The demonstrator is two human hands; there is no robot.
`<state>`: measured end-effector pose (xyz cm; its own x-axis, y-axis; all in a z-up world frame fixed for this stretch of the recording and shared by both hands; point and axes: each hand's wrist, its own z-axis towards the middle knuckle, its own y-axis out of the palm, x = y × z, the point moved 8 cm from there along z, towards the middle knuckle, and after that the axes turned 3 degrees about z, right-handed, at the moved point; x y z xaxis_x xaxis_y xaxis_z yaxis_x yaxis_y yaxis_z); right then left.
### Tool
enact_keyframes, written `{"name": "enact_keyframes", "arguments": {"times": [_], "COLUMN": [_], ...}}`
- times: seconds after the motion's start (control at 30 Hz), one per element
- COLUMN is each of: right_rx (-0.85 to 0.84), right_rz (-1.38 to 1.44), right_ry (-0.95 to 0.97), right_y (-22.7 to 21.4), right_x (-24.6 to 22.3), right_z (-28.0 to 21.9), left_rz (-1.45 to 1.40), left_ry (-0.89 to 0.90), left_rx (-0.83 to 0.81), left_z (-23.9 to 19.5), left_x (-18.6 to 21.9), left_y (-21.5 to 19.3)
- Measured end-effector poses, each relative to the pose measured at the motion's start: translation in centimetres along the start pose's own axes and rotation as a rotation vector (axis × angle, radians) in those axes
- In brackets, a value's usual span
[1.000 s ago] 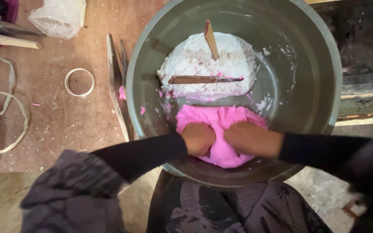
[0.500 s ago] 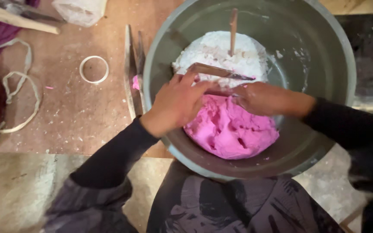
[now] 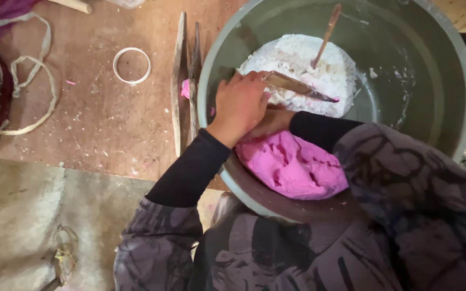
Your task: The person uses a wooden mold to press white dough into rings on a tray and then mixes pink and white dough by hand in a large basin.
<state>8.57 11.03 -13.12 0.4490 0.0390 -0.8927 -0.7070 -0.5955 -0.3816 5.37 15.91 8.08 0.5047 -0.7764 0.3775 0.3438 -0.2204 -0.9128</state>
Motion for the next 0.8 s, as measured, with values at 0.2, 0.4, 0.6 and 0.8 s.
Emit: {"name": "enact_keyframes", "arguments": {"times": [0.2,0.4,0.6,0.8], "right_rx": [-0.262,0.106,0.169,-0.065], "right_rz": [-0.311,-0.258,-0.305,-0.652], "right_ry": [0.33,-0.165,0.237,0.514], "right_y": [0.0,-4.0,-2.7,1.5], "right_x": [-11.2,-21.9,-15.7,-7.9], "right_z": [-7.0,-21.0,-22.4,-14.0], "left_rz": [-0.082,-0.567,-0.289,0.041], "left_ry": [-0.018,0.358,0.399,0.234], "left_rx": [-0.371,-1.148,-0.921,-1.052], "left_z": [-0.5,-7.1,-8.4,-7.7], "left_x": [-0.9,3.9,6.1,5.8], "left_y": [2.9,9.2,8.3,7.7]}}
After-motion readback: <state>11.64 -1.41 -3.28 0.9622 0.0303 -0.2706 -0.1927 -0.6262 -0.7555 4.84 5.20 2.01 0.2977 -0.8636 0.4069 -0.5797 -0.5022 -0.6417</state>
